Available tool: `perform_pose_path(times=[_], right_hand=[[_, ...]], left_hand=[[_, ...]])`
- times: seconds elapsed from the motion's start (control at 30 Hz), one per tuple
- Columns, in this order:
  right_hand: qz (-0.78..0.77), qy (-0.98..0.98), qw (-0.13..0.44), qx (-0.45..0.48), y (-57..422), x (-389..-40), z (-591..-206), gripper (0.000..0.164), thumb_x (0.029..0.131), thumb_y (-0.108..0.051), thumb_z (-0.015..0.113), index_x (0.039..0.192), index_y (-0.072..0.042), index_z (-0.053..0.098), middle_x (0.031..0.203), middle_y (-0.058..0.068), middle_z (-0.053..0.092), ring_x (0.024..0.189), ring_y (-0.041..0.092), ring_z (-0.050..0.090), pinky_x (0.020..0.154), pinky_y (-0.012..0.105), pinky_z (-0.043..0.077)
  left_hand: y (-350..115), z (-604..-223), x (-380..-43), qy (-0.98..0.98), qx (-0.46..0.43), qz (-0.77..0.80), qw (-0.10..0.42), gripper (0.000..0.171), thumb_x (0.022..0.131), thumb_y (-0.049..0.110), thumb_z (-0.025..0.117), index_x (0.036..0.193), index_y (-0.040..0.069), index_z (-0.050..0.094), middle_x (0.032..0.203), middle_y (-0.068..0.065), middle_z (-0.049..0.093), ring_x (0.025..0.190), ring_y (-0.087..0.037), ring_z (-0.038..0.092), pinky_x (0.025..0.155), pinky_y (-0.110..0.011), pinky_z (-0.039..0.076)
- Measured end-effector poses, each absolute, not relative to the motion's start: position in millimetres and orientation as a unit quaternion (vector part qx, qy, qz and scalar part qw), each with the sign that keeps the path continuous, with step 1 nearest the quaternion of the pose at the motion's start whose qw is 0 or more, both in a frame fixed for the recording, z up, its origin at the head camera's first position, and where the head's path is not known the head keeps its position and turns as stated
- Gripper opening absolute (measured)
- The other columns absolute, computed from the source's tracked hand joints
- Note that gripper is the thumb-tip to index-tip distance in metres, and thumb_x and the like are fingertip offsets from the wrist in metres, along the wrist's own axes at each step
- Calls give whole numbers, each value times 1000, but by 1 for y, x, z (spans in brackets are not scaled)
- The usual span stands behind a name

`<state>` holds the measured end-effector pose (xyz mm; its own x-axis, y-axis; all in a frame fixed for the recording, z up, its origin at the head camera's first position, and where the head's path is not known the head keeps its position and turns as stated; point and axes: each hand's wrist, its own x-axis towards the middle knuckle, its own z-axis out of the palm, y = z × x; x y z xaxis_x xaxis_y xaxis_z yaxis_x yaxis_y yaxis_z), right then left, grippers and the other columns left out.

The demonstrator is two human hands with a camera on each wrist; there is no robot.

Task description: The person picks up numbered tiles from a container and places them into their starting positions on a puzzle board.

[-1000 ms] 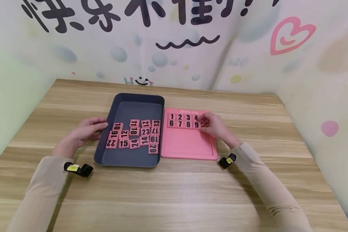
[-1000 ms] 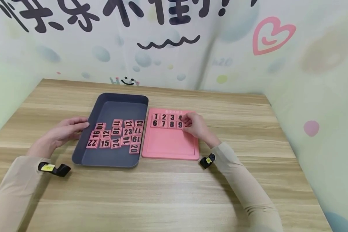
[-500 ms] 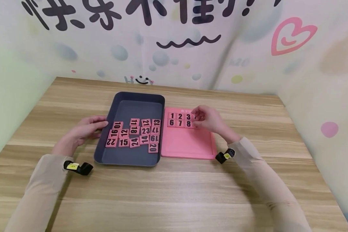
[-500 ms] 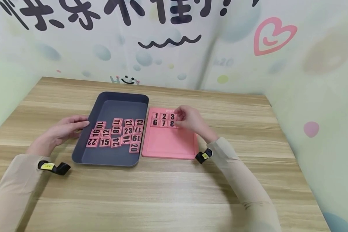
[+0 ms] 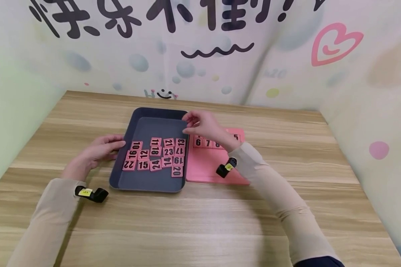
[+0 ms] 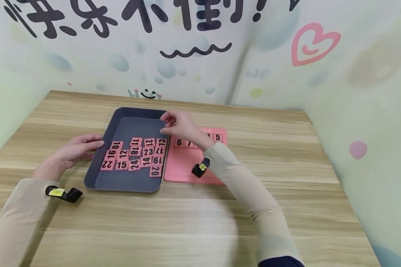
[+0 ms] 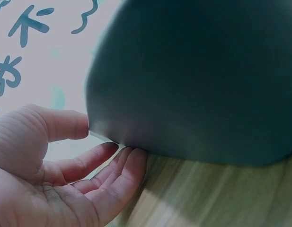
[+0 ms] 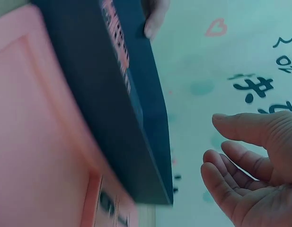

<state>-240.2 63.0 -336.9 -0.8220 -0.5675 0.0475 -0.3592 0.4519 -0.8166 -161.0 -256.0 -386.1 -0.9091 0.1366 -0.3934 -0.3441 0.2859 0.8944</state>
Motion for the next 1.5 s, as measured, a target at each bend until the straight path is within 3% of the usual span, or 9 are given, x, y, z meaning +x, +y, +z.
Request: perform_pose_path(times=[0.2, 0.47, 0.77, 0.93, 1.13, 1.5], right_hand=[[-457, 830, 139, -288, 29, -242, -334, 30, 80, -6, 74, 107, -2, 62, 101, 13, 61, 87, 16, 58, 77, 23, 48], [-467, 813, 168, -304, -10, -247, -341, 33, 82, -7, 72, 112, 1, 61, 109, 18, 60, 90, 16, 59, 77, 19, 48], [-484, 810, 185, -275, -42, -250, -361, 32, 81, -10, 74, 110, 2, 64, 104, 13, 63, 86, 14, 57, 74, 19, 45], [-478, 817, 196, -256, -54, -249, -369, 29, 80, -8, 75, 106, 0, 66, 92, 4, 61, 82, 13, 55, 69, 19, 45], [-445, 834, 212, -249, -65, -247, -380, 27, 78, -8, 77, 102, -3, 67, 89, 3, 60, 79, 12, 53, 64, 17, 43], [-370, 849, 218, -308, -75, -244, -387, 30, 75, -7, 79, 103, -5, 67, 94, 2, 61, 84, 11, 53, 71, 15, 42]], left_hand=[[-255, -388, -162, 776, -66, 594, 202, 59, 98, 24, 50, 142, -10, 27, 120, -12, 49, 85, 0, 57, 77, -21, 50], [-255, -387, -161, 776, -69, 593, 202, 58, 98, 23, 50, 141, -10, 28, 109, -2, 53, 84, -1, 57, 76, -21, 50], [-255, -386, -161, 779, -67, 588, 208, 59, 99, 25, 49, 142, -9, 27, 118, -10, 51, 85, -1, 57, 77, -22, 50], [-256, -386, -161, 778, -66, 588, 211, 59, 99, 25, 49, 142, -9, 27, 117, -8, 52, 85, -1, 57, 77, -22, 50], [-256, -386, -161, 777, -64, 590, 211, 60, 99, 25, 49, 142, -9, 27, 112, -3, 54, 85, -1, 57, 77, -21, 50], [-257, -386, -160, 772, -62, 596, 210, 59, 98, 25, 49, 142, -9, 26, 99, 9, 55, 85, -1, 57, 76, -21, 50]])
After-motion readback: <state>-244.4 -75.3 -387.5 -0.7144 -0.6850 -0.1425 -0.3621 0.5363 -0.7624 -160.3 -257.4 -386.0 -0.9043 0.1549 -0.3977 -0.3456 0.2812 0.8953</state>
